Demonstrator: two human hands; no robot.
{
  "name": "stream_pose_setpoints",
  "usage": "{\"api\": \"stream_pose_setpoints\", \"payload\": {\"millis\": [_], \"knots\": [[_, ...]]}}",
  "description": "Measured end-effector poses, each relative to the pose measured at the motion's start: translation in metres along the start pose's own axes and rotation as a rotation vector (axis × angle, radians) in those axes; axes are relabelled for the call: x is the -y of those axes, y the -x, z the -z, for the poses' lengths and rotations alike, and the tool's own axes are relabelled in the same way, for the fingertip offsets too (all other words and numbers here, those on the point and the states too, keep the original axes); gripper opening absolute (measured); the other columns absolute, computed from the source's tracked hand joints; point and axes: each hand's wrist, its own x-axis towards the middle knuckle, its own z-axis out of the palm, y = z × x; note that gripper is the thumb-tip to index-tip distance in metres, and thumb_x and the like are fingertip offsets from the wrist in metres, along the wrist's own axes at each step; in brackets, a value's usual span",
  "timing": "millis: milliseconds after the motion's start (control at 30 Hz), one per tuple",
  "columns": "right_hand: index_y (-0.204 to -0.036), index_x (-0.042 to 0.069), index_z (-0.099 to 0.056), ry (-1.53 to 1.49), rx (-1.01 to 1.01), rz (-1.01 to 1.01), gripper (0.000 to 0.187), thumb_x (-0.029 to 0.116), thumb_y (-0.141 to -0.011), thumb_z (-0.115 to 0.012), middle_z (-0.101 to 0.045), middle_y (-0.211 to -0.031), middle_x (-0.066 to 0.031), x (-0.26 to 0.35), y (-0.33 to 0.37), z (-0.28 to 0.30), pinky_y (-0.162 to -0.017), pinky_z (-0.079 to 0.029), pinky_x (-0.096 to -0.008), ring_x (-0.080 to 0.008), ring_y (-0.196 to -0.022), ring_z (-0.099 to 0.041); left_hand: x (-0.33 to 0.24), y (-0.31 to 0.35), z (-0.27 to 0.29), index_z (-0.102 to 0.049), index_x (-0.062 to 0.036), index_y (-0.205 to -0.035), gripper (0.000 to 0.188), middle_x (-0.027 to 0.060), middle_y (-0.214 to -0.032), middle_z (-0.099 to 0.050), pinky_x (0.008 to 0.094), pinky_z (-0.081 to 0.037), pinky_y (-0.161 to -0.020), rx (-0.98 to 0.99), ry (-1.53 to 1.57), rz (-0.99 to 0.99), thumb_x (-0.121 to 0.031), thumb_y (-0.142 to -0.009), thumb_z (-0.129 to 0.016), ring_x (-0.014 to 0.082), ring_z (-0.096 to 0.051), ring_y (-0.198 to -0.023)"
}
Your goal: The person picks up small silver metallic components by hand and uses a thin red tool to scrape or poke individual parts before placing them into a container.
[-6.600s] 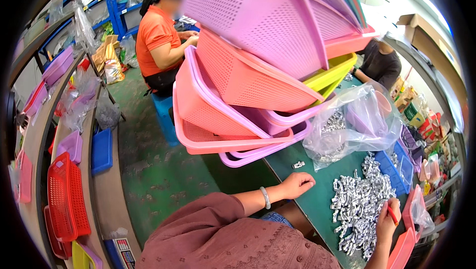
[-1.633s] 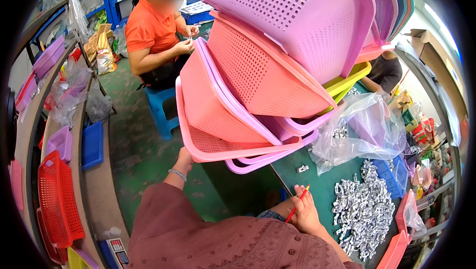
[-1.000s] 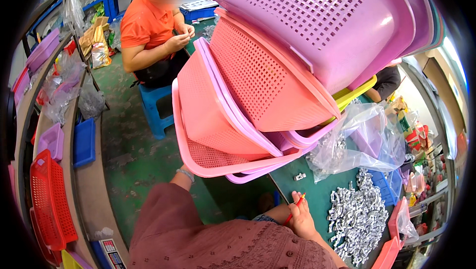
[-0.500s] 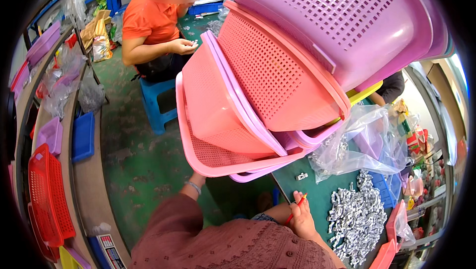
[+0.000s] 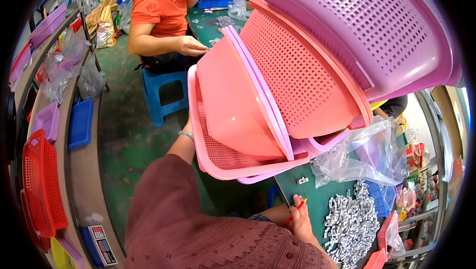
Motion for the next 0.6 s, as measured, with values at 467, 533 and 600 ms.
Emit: {"api": "stream_pose_setpoints", "payload": {"millis": [467,533,600], "knots": [[-0.096,0.003,-0.044,0.009,0.051,0.024,0.029,-0.002,-0.07,-0.057,-0.033,-0.132,-0.0277,0.004,0.0,0.005,-0.099,-0.03,-0.0516,-0.047,-0.119,-0.035,-0.069,0.019,-0.039,-0.052,-0.0003,-0.109,0.023,0.0026,-0.099,-0.057,0.025,-0.046,-0.075,0.194,0.488,-0.007,-0.008,-0.087,-0.054,0.0105,-0.055,-0.085],[-0.096,0.003,-0.044,0.012,0.044,0.032,0.03,-0.002,-0.07,-0.057,-0.033,-0.131,-0.0278,0.002,0.0,0.003,-0.099,-0.031,-0.0515,-0.0472,-0.119,-0.035,-0.059,0.018,-0.029,-0.054,0.0003,-0.106,0.02,0.002,-0.097,-0.058,0.0238,-0.046,-0.073,0.214,0.468,-0.058,-0.008,-0.087,-0.054,0.0097,-0.056,-0.083],[-0.095,0.002,-0.044,0.005,0.029,0.039,0.031,-0.003,-0.069,-0.058,-0.034,-0.131,-0.0279,0.003,-0.001,0.003,-0.098,-0.031,-0.0514,-0.0476,-0.118,-0.036,-0.053,0.022,-0.02,-0.054,0.0005,-0.106,0.021,0.0024,-0.098,-0.058,0.0229,-0.047,-0.071,0.155,0.413,-0.092,-0.007,-0.087,-0.054,0.0096,-0.056,-0.083]]}}
